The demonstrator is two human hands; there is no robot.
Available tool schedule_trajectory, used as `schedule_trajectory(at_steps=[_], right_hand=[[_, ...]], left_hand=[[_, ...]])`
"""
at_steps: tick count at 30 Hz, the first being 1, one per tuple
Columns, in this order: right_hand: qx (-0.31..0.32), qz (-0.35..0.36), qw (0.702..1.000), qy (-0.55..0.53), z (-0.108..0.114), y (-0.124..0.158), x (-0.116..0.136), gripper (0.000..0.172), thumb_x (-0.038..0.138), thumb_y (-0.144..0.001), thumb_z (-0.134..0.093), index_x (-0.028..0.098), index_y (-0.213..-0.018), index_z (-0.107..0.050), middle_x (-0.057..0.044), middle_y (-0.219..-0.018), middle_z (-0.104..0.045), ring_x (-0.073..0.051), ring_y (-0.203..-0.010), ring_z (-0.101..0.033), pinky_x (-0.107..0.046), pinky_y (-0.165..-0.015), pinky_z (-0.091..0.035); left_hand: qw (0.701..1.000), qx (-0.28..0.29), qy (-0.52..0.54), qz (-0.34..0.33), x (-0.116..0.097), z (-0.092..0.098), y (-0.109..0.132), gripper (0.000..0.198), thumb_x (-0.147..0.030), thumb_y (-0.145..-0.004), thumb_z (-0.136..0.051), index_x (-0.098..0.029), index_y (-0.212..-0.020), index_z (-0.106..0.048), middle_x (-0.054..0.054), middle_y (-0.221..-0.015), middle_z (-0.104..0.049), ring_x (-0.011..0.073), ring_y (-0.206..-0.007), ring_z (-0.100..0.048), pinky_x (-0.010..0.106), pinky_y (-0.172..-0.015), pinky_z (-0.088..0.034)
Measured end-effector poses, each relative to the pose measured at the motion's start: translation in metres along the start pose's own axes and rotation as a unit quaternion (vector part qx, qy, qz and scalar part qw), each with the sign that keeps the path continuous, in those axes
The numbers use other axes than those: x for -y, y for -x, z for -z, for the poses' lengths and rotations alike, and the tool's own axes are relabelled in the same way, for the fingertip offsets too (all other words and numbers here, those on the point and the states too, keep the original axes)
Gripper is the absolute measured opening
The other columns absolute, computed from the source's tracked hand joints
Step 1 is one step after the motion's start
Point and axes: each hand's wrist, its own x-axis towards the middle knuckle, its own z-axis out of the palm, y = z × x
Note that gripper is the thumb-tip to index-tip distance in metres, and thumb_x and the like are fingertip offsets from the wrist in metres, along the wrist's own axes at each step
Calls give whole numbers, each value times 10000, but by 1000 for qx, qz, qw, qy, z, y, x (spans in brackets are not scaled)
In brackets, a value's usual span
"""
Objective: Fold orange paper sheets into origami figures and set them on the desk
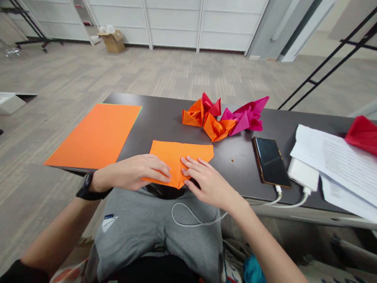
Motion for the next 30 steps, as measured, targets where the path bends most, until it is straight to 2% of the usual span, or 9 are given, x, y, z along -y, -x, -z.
schedule_trajectory(at_steps=[3, 7, 13, 17, 20, 24, 26, 29, 30], right_hand=[[2, 1, 1000, 6, 0, 0, 0, 261, 245, -984, -517, 195, -1215, -629, -139, -1505, -492, -257, -1431, -404, -533, -1173, -356], [-1, 1, 1000, 1, 1, 0, 1, 250, 239, -980, -521, 188, -1195, -638, -143, -1494, -504, -257, -1423, -417, -527, -1171, -361], [-2, 2, 1000, 0, 1, 0, 1, 255, 243, -980, -522, 198, -1201, -640, -136, -1485, -517, -269, -1416, -428, -552, -1165, -364], [1, -3, 1000, -12, 1, 1, -1, 238, 233, -962, -545, 211, -1173, -654, -115, -1492, -515, -265, -1418, -425, -542, -1179, -345], [-7, 0, 1000, -18, 0, 1, -1, 230, 225, -955, -552, 215, -1158, -660, -115, -1480, -528, -265, -1417, -428, -548, -1180, -342], [-11, 2, 1000, -9, -1, 1, -1, 246, 229, -960, -550, 208, -1182, -654, -130, -1467, -539, -269, -1408, -441, -554, -1169, -356], [-6, 5, 1000, -2, 0, 1, -1, 261, 233, -967, -543, 197, -1205, -643, -138, -1481, -520, -267, -1417, -427, -546, -1170, -357], [-5, 5, 1000, -4, 1, 1, 0, 275, 229, -968, -540, 200, -1225, -633, -133, -1499, -499, -261, -1424, -415, -535, -1164, -368], [-7, 3, 1000, -8, 1, 1, 0, 276, 226, -966, -542, 207, -1226, -633, -127, -1502, -496, -259, -1423, -416, -536, -1161, -371]], left_hand=[[998, 45, 7, -43, -3, -2, -11, 462, 5, -801, -530, -223, -1164, -703, 69, -1244, -699, 194, -1175, -634, 349, -1055, -470], [997, 69, 24, -32, -4, 4, -23, 394, -4, -825, -536, -207, -1106, -723, 64, -1160, -728, 191, -1098, -668, 316, -1000, -499], [992, -18, 91, 85, 0, 13, -43, 202, -160, -905, -620, -167, -1099, -672, 45, -991, -748, 164, -929, -708, 259, -846, -513], [977, -59, 124, 166, 7, 4, -52, 399, -280, -839, -736, -170, -1196, -597, 10, -916, -754, 170, -877, -723, 280, -855, -516], [973, -93, 82, 196, 13, -6, -57, 468, -332, -810, -763, -179, -1213, -582, 53, -1107, -734, 216, -1024, -704, 345, -942, -500], [981, -101, 46, 161, 15, -5, -56, 490, -329, -824, -747, -177, -1255, -569, 99, -1274, -668, 249, -1157, -647, 380, -990, -477], [990, -65, 61, 106, 13, 4, -49, 383, -286, -843, -731, -169, -1188, -615, 87, -1182, -708, 222, -1096, -666, 344, -967, -480], [995, 31, 96, 18, 6, 18, -32, 81, -187, -861, -690, -183, -942, -682, 13, -887, -742, 148, -844, -683, 260, -839, -496], [996, 52, 71, 7, 3, 21, -27, 62, -137, -867, -657, -189, -885, -687, 3, -849, -733, 140, -818, -674, 269, -860, -484]])
